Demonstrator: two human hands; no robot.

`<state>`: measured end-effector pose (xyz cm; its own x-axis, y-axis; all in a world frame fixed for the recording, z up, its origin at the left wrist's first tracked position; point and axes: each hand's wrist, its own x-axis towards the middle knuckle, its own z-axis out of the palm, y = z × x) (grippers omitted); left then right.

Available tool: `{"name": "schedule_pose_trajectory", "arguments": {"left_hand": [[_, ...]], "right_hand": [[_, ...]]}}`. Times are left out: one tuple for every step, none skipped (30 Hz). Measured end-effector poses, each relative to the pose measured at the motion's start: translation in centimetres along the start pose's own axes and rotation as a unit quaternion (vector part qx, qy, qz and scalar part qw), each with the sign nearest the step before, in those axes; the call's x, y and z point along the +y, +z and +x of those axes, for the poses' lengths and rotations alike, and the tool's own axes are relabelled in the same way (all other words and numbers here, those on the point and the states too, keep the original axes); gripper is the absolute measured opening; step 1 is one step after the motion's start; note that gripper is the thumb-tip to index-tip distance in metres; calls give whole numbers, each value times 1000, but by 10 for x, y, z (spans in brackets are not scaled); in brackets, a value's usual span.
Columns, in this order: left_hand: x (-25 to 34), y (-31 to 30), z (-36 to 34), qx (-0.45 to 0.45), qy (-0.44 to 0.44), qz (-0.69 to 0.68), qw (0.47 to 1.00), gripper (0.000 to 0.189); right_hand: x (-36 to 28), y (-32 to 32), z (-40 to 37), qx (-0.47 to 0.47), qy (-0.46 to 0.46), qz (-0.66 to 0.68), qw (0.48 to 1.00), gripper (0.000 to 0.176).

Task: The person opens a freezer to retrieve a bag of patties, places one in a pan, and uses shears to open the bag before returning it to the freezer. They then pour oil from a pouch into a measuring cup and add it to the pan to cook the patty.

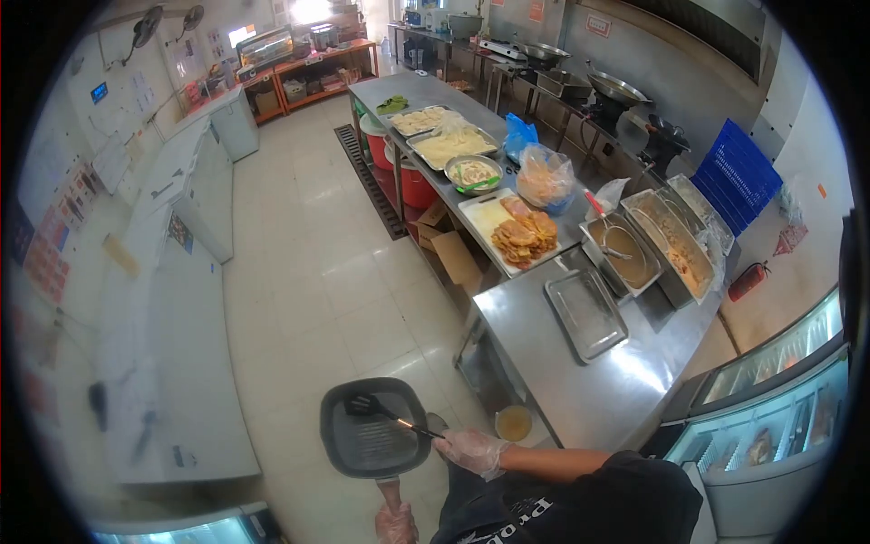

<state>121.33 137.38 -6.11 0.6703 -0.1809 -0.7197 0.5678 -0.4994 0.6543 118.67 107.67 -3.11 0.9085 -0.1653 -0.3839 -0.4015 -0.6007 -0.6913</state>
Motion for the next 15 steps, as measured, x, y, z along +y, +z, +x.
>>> {"name": "schedule_pose_trajectory", "arguments": {"left_hand": [[9, -9, 20, -5, 8, 11, 1000, 18], [29, -18, 36, -6, 13, 14, 1000, 18], [55, -27, 48, -22, 1, 12, 1000, 19], [77, -34, 64, -37, -12, 9, 999, 19], [93, -43, 84, -34, -8, 11, 999, 19], [112, -57, 104, -43, 49, 45, 997, 19], [134, -66, 125, -54, 108, 75, 990, 20], [175, -71, 132, -51, 112, 77, 989, 20], [227, -77, 125, -38, 68, 78, 994, 21], [264, -84, 127, -26, 24, 79, 996, 22], [278, -93, 145, -26, 24, 83, 996, 22], [290, -105, 168, -35, 47, 45, 997, 23], [304, -115, 187, -46, 70, 6, 996, 23], [330, -121, 199, -51, 70, 10, 996, 23], [361, -126, 209, -36, 48, -10, 998, 25]], "right_hand": [[-4, 0, 22, 5, -5, 22, 1000, 48], [-16, -8, 44, 11, -5, 23, 1000, 48], [-32, -21, 66, -44, 81, 131, 987, 48], [-43, -32, 90, -100, 163, 236, 953, 49], [-47, -37, 117, -99, 158, 238, 953, 49], [-52, -40, 148, -103, 121, 205, 966, 52], [-58, -50, 178, -105, 83, 167, 977, 54], [-71, -67, 207, -103, 78, 168, 977, 54], [-90, -84, 233, -128, 110, 177, 970, 57], [-106, -95, 259, -154, 141, 186, 960, 59], [-110, -99, 291, -163, 129, 188, 960, 59], [-126, -113, 315, -160, 131, 193, 959, 59], [-139, -133, 340, -189, 82, 117, 971, 56], [-151, -154, 359, -217, 34, 38, 975, 54], [-166, -171, 371, -172, -54, -51, 982, 51]]}}
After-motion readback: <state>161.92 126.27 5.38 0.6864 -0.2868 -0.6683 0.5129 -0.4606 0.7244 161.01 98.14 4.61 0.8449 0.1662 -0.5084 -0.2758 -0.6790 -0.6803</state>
